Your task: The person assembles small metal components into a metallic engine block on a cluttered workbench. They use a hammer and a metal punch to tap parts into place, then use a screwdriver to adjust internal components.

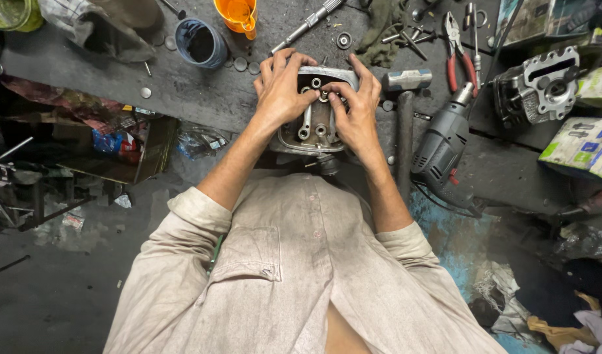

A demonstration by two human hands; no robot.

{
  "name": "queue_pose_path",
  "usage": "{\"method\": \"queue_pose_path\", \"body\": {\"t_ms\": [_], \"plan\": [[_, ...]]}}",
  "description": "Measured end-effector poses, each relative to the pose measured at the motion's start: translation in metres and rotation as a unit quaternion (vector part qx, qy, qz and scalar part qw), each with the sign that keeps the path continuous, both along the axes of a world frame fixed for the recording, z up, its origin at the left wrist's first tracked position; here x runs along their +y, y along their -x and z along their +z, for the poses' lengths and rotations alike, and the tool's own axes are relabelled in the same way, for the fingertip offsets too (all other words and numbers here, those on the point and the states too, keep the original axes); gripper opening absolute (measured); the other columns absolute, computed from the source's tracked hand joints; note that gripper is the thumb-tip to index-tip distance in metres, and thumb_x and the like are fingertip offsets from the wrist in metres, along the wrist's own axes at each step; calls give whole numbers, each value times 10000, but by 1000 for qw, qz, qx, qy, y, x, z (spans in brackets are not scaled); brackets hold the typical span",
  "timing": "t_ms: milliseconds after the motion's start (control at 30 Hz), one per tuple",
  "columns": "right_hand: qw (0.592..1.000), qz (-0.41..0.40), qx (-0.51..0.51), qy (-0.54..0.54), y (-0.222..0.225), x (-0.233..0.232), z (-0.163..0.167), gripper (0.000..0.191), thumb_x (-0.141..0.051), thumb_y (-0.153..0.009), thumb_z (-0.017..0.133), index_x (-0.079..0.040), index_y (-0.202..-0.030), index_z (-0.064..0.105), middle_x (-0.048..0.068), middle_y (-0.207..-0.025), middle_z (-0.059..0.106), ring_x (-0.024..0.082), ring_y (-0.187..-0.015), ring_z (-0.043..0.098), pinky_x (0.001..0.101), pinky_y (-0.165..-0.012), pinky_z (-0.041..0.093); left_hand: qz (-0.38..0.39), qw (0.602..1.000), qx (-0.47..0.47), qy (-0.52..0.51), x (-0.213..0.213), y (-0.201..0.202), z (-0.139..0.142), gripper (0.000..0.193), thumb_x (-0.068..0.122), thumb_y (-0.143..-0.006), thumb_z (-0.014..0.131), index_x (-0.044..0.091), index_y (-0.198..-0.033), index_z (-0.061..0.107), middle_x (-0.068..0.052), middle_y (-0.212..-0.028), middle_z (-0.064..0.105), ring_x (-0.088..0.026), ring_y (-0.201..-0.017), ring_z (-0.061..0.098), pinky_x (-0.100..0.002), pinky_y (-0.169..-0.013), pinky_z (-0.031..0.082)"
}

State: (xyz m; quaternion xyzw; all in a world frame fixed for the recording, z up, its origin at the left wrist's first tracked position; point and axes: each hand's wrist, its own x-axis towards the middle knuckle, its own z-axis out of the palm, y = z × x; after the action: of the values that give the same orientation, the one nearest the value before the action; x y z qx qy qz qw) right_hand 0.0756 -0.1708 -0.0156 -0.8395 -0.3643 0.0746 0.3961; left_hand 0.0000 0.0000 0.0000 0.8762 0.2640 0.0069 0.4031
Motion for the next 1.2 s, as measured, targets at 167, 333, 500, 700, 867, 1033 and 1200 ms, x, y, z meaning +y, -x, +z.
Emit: {"method": "queue_pose_path", "body": {"t_ms": [167, 333, 500, 700, 867, 1033, 1200], "plan": [[1000, 3, 14, -11, 2, 0, 3, 156, -149, -935, 822, -151, -1088, 791, 136, -1621, 378, 378, -1473, 308, 504, -1236, 274, 4, 1000, -10, -4, -2, 3, -1, 635, 315, -706, 901, 251, -1267, 610, -73, -1475, 415, -361, -1383, 303, -610, -1093, 248], [1000, 5, 17, -11, 5, 2, 5, 166, -136, -927, 821, -150, -1089, 788, 133, -1627, 380, 370, -1480, 307, 500, -1246, 277, 9, 1000, -25, -9, -1, 8, 0, 645, 327, -702, 905, 249, -1270, 609, -76, -1468, 422, -363, -1378, 309, -610, -1089, 253], [1000, 7, 2, -3, 7, 3, 5, 161, -109, -939, 802, -156, -1092, 804, 131, -1629, 378, 374, -1481, 300, 505, -1245, 264, 8, 1000, -14, 0, 1, 9, 1, 638, 330, -703, 902, 248, -1264, 610, -72, -1462, 423, -360, -1379, 314, -612, -1086, 260], [1000, 10, -13, 9, 5, 2, 5, 167, -129, -942, 807, -169, -1104, 813, 115, -1645, 362, 401, -1514, 243, 550, -1250, 211, 18, 1000, -3, -6, -1, 5, 2, 602, 300, -709, 878, 261, -1254, 624, -52, -1431, 438, -362, -1361, 329, -614, -1080, 289], [1000, 8, -8, 14, 2, 5, 5, 179, -141, -931, 818, -189, -1103, 828, 109, -1656, 339, 442, -1530, 184, 582, -1255, 164, 22, 1000, 14, 8, 3, 3, 1, 611, 329, -717, 881, 250, -1265, 623, -39, -1410, 446, -346, -1339, 344, -608, -1064, 301], [1000, 10, -2, 3, 2, 10, 0, 195, -147, -940, 810, -159, -1134, 794, 104, -1672, 329, 440, -1542, 215, 575, -1269, 194, 22, 999, 24, 11, 10, 3, -8, 620, 353, -721, 880, 244, -1272, 619, -39, -1394, 443, -345, -1310, 348, -601, -1031, 330], [1000, 11, -8, 2, 7, 17, -5, 182, -154, -935, 807, -148, -1115, 781, 109, -1665, 338, 436, -1532, 246, 573, -1259, 223, 18, 997, 73, 19, 21, 4, -14, 650, 370, -703, 876, 248, -1284, 609, -35, -1378, 419, -335, -1308, 337, -599, -1016, 350]]}}
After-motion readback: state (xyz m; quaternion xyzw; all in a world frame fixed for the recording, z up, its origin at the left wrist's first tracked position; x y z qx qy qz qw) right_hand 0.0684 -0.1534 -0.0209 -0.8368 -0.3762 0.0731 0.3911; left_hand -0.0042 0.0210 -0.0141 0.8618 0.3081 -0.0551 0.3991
